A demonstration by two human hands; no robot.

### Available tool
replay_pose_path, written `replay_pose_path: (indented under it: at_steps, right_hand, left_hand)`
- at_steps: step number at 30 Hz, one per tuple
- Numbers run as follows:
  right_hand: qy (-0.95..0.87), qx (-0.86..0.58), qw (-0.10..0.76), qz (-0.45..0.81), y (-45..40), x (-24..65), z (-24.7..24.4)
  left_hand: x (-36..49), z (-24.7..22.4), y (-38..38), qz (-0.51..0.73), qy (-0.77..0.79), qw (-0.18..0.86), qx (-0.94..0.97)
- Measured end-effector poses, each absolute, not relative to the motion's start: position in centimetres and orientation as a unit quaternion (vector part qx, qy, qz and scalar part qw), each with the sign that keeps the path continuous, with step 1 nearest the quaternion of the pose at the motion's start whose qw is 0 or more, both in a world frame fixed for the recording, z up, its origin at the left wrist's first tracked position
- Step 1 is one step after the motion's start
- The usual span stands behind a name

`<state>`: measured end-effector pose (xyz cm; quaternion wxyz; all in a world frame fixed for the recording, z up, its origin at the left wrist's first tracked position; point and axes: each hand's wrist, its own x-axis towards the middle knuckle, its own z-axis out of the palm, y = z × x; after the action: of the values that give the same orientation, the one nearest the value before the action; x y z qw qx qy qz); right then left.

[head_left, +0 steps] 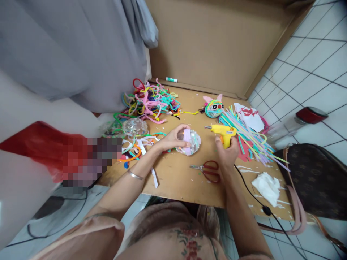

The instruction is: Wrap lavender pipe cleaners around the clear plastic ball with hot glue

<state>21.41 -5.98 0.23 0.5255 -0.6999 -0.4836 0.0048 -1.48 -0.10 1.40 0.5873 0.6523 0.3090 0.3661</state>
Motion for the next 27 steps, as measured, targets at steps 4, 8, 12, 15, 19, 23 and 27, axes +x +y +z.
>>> replay_pose_path:
  at_steps: [4,8,12,15,19,23,27]
  right_hand:
    - [-0.455,-0.758,0.467,-0.021,-4.9,23.5,-1.3]
    - [-0.466,-0.813,0.346,-0.040,-4.6,24.7,-2.5]
    - [-0.474,-0.822,0.310,-0.049,-4.7,24.6,-2.8]
    - [-0.487,-0.816,0.303,-0.077,-4.8,24.5,-3.1]
    - [-0.520,-0.777,0.319,-0.157,-5.4,23.8,-2.5]
    - [-0.659,-0.623,0.405,-0.115,-7.5,20.9,1.1]
    - [-0.769,-0.484,0.413,-0.063,-9.1,17.1,5.7]
  left_hand:
    - [-1.4,1.1,0.1,0.372,0.307,0.584,0.653]
    - [-1.2,1.5,-0.1,0.375,0.306,0.598,0.639]
    - [-1.1,2.0,-0.3,0.377,0.304,0.613,0.624]
    - [-1.1,2.0,-0.4,0.377,0.307,0.610,0.625]
    - [-1.2,1.7,-0.3,0.376,0.307,0.600,0.636]
    - [-1.1,1.7,-0.5,0.371,0.309,0.591,0.646]
    - [-0.8,1.9,-0.7,0.372,0.299,0.594,0.648]
